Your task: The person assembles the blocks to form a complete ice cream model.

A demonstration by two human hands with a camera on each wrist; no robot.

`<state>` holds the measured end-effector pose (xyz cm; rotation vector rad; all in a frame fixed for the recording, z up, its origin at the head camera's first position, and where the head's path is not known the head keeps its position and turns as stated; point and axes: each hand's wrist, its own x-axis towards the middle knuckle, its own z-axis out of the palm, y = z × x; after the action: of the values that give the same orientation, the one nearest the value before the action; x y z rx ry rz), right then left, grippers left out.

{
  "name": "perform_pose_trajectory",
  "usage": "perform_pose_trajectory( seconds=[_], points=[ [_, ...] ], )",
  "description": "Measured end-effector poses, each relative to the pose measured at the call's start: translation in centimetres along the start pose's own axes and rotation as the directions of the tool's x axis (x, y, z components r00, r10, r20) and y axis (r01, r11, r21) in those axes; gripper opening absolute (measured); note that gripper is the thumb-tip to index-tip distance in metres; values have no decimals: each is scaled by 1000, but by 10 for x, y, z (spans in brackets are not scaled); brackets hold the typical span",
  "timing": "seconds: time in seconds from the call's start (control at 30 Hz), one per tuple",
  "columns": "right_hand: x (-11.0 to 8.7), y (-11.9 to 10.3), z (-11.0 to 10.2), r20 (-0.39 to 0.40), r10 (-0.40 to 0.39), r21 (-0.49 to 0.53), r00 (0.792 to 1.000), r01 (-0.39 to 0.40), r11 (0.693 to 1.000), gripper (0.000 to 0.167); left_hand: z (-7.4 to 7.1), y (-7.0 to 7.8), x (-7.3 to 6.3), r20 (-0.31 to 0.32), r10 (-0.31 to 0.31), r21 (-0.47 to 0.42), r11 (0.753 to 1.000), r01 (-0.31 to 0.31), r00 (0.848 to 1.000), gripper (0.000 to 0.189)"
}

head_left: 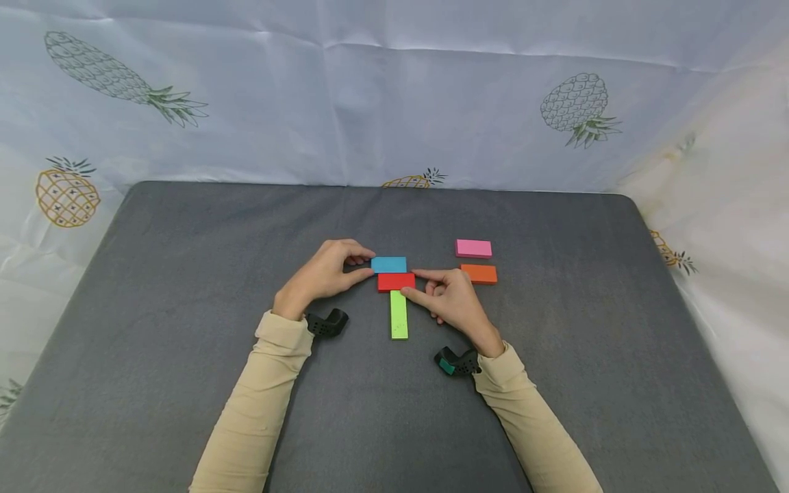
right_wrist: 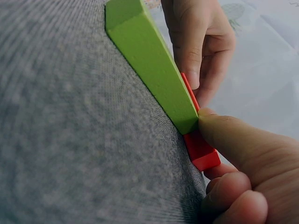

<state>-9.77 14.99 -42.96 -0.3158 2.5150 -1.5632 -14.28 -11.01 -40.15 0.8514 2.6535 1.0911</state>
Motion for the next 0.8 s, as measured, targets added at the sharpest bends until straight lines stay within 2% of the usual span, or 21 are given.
perform_pose_trajectory(
  seconds=[0.8],
  points=[
    [0, 0, 0, 3, -18, -19, 1000, 18, 1000, 45, 6, 3, 4, -15, 4, -23, 1000, -4, 1000, 32]
  ],
)
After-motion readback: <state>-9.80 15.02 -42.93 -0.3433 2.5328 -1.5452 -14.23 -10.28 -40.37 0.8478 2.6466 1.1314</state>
